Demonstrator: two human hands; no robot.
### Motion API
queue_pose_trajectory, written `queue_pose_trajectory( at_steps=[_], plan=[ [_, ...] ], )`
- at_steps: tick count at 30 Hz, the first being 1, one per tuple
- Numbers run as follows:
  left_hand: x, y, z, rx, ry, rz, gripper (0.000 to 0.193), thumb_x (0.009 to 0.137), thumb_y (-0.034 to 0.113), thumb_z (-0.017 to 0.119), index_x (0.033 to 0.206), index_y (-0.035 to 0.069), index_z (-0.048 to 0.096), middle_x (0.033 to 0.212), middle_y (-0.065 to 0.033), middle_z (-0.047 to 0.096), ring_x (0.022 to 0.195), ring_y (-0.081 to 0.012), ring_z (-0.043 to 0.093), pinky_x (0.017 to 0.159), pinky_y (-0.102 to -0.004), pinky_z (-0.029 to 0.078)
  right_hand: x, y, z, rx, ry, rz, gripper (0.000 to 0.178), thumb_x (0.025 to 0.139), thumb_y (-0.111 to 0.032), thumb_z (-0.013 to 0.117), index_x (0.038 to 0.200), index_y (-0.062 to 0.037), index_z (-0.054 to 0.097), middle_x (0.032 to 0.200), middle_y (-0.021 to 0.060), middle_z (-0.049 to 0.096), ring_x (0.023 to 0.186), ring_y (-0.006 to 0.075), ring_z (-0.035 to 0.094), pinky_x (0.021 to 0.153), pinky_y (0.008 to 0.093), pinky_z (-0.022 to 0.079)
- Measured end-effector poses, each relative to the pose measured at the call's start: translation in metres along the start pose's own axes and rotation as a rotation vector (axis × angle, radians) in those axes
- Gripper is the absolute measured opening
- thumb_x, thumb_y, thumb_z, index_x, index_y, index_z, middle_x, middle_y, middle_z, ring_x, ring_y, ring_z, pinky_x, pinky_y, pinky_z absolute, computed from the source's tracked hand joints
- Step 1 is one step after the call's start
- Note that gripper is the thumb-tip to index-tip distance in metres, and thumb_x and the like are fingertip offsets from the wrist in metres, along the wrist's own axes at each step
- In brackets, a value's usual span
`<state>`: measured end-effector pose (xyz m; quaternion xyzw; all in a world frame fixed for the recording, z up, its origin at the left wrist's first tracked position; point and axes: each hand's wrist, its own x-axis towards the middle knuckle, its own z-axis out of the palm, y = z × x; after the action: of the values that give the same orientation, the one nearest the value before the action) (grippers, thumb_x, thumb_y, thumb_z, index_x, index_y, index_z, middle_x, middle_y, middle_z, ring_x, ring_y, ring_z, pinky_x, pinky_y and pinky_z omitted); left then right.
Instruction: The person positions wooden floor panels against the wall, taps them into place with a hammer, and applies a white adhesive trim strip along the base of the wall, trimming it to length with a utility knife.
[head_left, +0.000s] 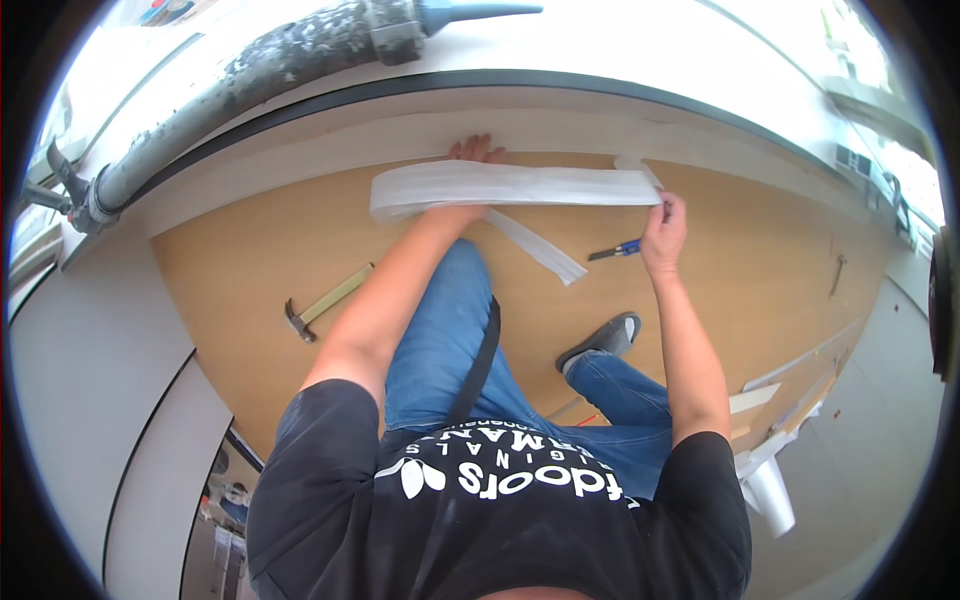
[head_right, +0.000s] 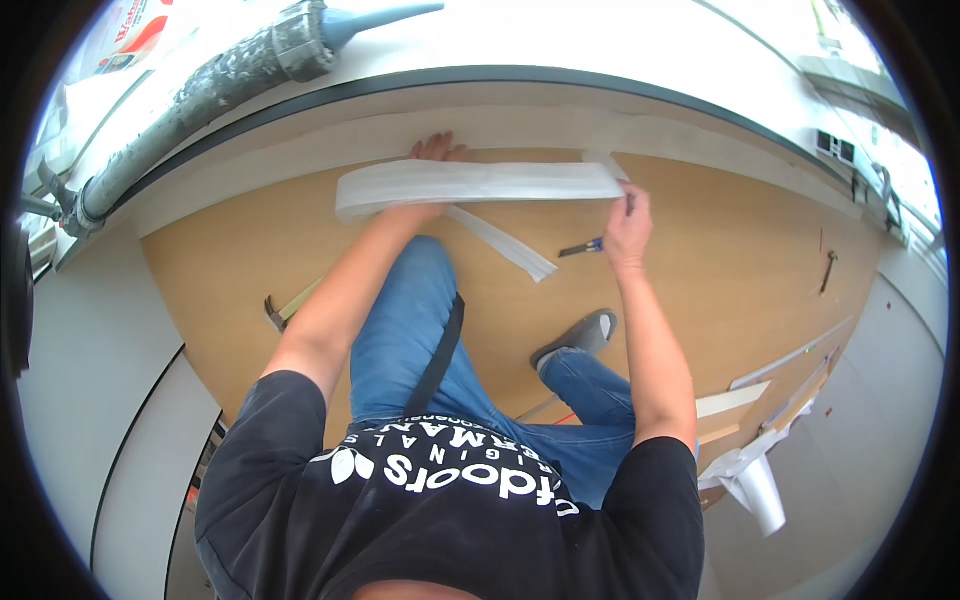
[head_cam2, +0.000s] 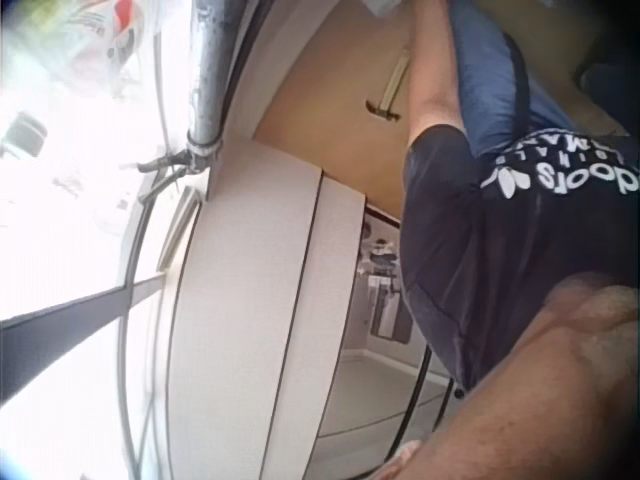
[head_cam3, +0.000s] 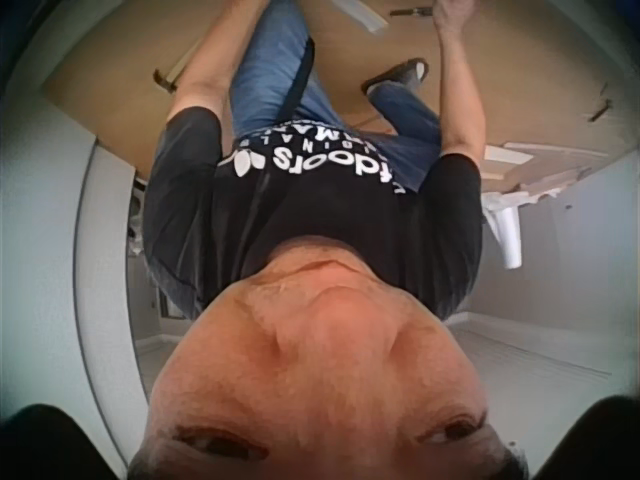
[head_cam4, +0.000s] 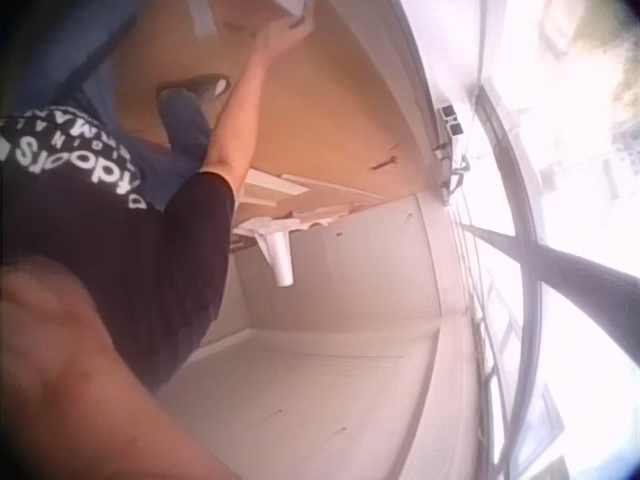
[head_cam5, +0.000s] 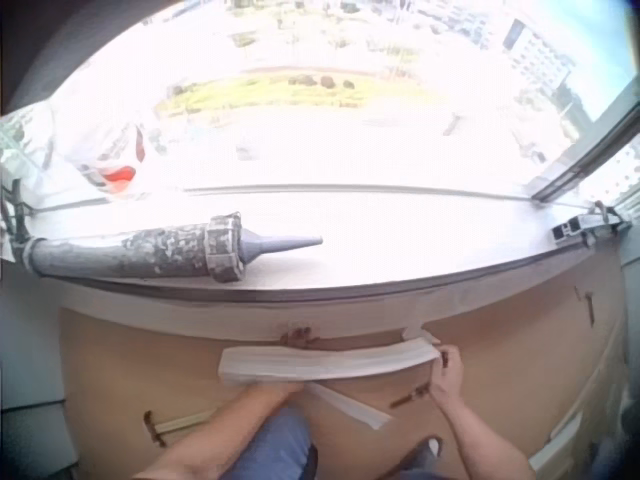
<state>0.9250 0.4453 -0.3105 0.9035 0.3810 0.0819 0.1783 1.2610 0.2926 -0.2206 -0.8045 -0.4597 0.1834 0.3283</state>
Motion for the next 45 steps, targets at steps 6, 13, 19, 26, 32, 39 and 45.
queue_pose_trajectory(
  at_steps=[6, 13, 19, 26, 32, 39, 45],
  plan=[
    [-0.055, 0.128, -0.065, -0.495, -0.495, 0.158, 0.049, 0.101, 0.033, 0.063, 0.141, 0.006, 0.056, 0.145, -0.0209, 0.056, 0.137, -0.0389, 0.05, 0.113, -0.0499, 0.042, 0.038, 0.073, -0.09, 0.398, 0.341, 0.153, 0.017, 0.104, -0.015, 0.062, 0.113, 0.0001, 0.062, 0.095, 0.0031, 0.066, 0.085, 0.0106, 0.061, 0.078, 0.025, 0.051],
    [-0.103, 0.172, -0.122, -0.493, -0.397, -0.067, 0.042, 0.098, 0.026, 0.065, 0.134, 0.005, 0.061, 0.134, -0.0191, 0.064, 0.126, -0.0386, 0.058, 0.11, -0.0476, 0.046, 0.105, 0.12, -0.23, 0.091, 0.335, 0.007, 0.029, 0.098, -0.019, 0.064, 0.12, -0.0009, 0.068, 0.104, 0.006, 0.071, 0.09, 0.014, 0.064, 0.082, 0.0298, 0.053],
    [-0.173, 0.183, -0.152, -0.24, -0.131, -0.5, 0.046, 0.099, 0.023, 0.066, 0.139, 0.003, 0.058, 0.135, -0.0224, 0.062, 0.128, -0.0391, 0.058, 0.109, -0.0443, 0.046, 0.105, 0.113, -0.197, -0.103, 0.631, -0.223, 0.059, 0.089, -0.007, 0.058, 0.145, 0.0006, 0.041, 0.14, 0.0279, 0.046, 0.113, 0.0362, 0.06, 0.099, 0.0466, 0.05],
    [-0.246, 0.29, -0.236, -0.146, -0.019, -0.807, 0.043, 0.098, 0.014, 0.067, 0.138, 0.002, 0.058, 0.138, -0.0176, 0.061, 0.131, -0.0312, 0.057, 0.111, -0.0408, 0.046, -0.042, 0.162, -0.053, -0.571, -0.697, -0.422, 0.032, 0.092, -0.02, 0.061, 0.122, -0.0076, 0.068, 0.131, 0.017, 0.065, 0.131, 0.0366, 0.057, 0.113, 0.0503, 0.042],
    [-0.096, 0.356, -0.331, 0.045, 0.165, -0.418, 0.04, 0.1, 0.012, 0.064, 0.139, 0.002, 0.058, 0.138, -0.015, 0.063, 0.127, -0.027, 0.061, 0.109, -0.0377, 0.047, -0.067, 0.221, -0.073, -0.698, -0.708, -0.435, 0.023, 0.096, -0.019, 0.058, 0.109, -0.0092, 0.075, 0.13, 0.0103, 0.067, 0.122, 0.0301, 0.065, 0.1, 0.047, 0.052],
    [0.098, 0.408, -0.363, 0.129, -0.071, -0.209, 0.043, 0.104, 0.022, 0.061, 0.143, 0.004, 0.057, 0.139, -0.0141, 0.064, 0.124, -0.0281, 0.064, 0.106, -0.0399, 0.049, 0.029, 0.246, -0.236, -0.432, -1.147, -0.077, 0.026, 0.083, -0.02, 0.07, 0.103, -0.0034, 0.072, 0.09, 0.0107, 0.075, 0.08, 0.0238, 0.073, 0.07, 0.0408, 0.058],
    [0.138, 0.424, -0.27, -0.053, -0.195, -0.153, 0.04, 0.1, 0.017, 0.066, 0.137, 0.005, 0.06, 0.125, -0.0157, 0.07, 0.113, -0.0262, 0.068, 0.099, -0.0379, 0.053, 0.08, 0.312, -0.394, 0.451, -0.573, 0.166, 0.023, 0.084, -0.017, 0.071, 0.1, -0.0046, 0.062, 0.08, 0.0047, 0.065, 0.071, 0.014, 0.063, 0.063, 0.032, 0.053]
  ],
)
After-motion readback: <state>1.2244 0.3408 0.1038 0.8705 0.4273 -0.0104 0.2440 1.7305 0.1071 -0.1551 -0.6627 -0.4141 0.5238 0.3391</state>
